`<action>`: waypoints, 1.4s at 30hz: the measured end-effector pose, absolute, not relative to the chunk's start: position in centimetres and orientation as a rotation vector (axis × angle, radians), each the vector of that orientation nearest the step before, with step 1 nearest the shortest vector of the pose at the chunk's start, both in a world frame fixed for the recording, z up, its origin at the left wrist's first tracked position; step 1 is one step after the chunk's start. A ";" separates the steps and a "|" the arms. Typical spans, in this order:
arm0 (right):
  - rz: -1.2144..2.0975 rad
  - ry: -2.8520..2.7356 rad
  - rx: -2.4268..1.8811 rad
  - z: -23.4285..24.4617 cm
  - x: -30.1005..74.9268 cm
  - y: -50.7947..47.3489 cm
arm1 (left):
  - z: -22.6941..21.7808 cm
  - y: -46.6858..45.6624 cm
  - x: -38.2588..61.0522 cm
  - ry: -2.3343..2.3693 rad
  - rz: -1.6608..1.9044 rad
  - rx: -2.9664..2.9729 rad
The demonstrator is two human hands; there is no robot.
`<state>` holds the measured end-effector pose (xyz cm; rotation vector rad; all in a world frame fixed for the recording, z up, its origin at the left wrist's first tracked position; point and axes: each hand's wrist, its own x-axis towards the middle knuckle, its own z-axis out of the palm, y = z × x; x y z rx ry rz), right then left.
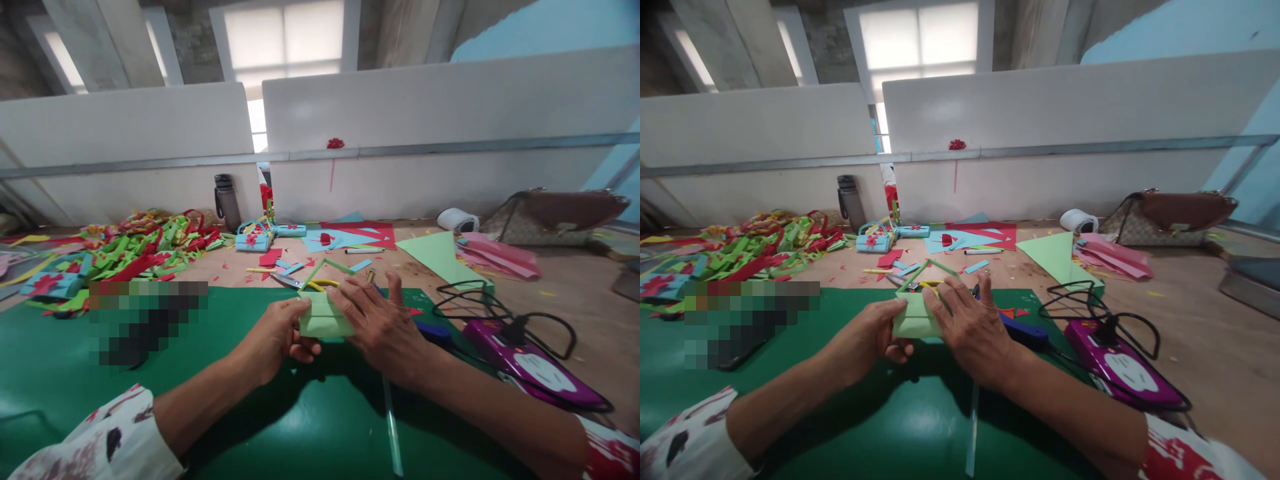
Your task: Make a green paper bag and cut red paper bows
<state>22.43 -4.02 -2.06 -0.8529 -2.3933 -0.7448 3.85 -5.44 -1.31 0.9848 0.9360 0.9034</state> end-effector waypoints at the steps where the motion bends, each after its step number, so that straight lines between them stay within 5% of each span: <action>1: -0.693 -2.392 -0.867 -2.0 22.4 -4.0 | -1.3 -5.5 3.8 0.933 0.916 0.998; 12: -0.328 -2.382 -0.978 -1.5 22.4 -4.8 | -1.8 -5.6 3.5 0.958 1.026 1.172; 22: -0.404 -2.307 -1.027 -1.4 22.4 -5.0 | -1.2 -6.2 3.9 1.019 1.024 1.350; 28: -0.519 -2.276 -1.003 -1.7 22.7 -4.5 | -1.8 -6.7 3.1 1.421 1.116 2.174; 33: -0.508 -2.305 -1.012 -1.7 22.3 -4.6 | -2.3 -6.3 2.4 1.281 1.107 3.024; 42: -0.428 -2.359 -0.925 -1.9 22.0 -4.5 | -2.4 -5.6 2.4 1.197 0.892 3.174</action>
